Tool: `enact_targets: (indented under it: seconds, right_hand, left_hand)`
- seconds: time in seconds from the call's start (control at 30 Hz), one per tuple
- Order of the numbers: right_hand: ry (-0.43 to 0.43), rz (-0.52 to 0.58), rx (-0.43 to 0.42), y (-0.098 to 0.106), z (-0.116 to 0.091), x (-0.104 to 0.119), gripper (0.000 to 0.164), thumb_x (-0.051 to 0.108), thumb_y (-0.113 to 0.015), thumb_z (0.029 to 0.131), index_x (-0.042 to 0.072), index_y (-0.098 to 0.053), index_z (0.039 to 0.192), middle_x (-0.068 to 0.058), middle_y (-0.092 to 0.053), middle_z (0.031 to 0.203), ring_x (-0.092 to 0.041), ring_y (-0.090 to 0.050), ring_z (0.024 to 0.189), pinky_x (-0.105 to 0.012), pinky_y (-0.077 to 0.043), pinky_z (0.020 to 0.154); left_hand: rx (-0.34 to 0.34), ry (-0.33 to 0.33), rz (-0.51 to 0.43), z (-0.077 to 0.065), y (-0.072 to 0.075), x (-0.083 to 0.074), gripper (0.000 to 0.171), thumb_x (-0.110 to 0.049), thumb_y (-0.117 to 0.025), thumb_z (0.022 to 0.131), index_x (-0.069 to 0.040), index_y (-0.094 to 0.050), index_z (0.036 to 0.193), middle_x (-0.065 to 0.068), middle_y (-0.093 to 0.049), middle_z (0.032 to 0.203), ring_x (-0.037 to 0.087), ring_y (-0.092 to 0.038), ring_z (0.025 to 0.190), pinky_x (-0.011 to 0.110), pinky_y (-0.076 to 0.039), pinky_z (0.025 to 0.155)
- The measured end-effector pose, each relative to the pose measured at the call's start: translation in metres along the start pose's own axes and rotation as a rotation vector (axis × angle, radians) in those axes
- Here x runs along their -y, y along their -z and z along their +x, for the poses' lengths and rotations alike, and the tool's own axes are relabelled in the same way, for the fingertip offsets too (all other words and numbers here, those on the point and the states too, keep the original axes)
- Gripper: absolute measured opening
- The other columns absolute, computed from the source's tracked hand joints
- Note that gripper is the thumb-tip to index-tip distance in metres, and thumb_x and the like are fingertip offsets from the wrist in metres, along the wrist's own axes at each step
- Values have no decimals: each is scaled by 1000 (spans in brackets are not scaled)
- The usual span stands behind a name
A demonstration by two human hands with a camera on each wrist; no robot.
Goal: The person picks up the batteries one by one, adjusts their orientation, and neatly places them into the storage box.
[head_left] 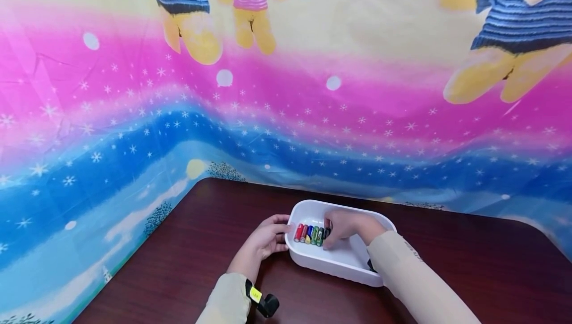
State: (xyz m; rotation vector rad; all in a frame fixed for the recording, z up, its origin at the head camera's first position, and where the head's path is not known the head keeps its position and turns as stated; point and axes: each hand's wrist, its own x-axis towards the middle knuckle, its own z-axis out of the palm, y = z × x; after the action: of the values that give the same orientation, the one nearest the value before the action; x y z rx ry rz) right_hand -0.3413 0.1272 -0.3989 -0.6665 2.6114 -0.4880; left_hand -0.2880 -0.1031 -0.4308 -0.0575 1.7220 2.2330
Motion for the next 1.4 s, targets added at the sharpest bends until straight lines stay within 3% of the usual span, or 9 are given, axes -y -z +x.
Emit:
enact_targets:
  seconds: [0.33,0.5,0.7,0.9,1.03,1.13,1.3,1.4]
  right_hand:
    - [-26,21,28,2,-7,0,44,30,-83,65,12,-54,92,-4,-52,77,-16,-47,68,-29,-40,59]
    - [-19,57,40,19,-21,4,45,31,-78,71,10,-56,104,-3,-55,80,-16,-52,70,-31,-44,63]
    - [67,95,-32,63,-58,-4,35,24,-68,82,4,-59,109,-3,-61,82,-18,-58,74,-34,-48,69]
    - [3,164,-98,91,-106,-39,25,9,-60,86,1,-59,109,-6,-60,81,-20,-55,73,-34,-47,64]
    - [13,173,-113,77,-125,-76,31,4,-66,79,-3,-58,108,-9,-59,89,-23,-55,81,-35,-48,68]
    - [24,139,-122,54,-132,-97,47,16,-76,71,0,-57,111,-16,-54,108,-35,-52,98,-44,-47,77]
    - [-30,74,-151,22,-133,-109,77,36,-83,59,2,-54,122,-22,-37,129,-46,-31,116,-58,-40,84]
    - [-51,27,-156,14,-132,-108,87,41,-83,58,-1,-50,126,-23,-36,131,-47,-29,117,-63,-36,86]
  left_hand:
    - [3,3,7,0,-6,1,41,-6,-57,88,-2,-44,127,22,-57,110,16,-57,69,25,-51,52]
    - [2,9,19,-1,-6,1,42,-8,-58,88,-2,-44,127,22,-57,112,18,-58,71,26,-51,54]
    - [6,7,21,-4,-6,-1,44,-7,-58,87,-2,-43,128,23,-56,113,18,-58,72,26,-52,54]
    - [22,1,20,-6,-6,-3,44,-6,-57,88,-2,-41,129,23,-56,111,16,-58,68,25,-51,52]
    - [15,-1,23,-6,-2,-4,44,-6,-56,88,-1,-40,129,23,-56,110,15,-57,68,24,-50,52]
    - [13,2,26,-7,0,-4,45,-7,-56,89,-1,-39,130,22,-56,110,15,-57,68,24,-50,52]
    - [16,-2,25,-6,0,-2,45,-7,-56,89,0,-38,131,21,-56,109,14,-56,68,24,-50,52]
    - [21,-1,19,-5,-2,-1,45,-8,-56,89,-1,-39,130,22,-56,111,15,-57,69,24,-50,52]
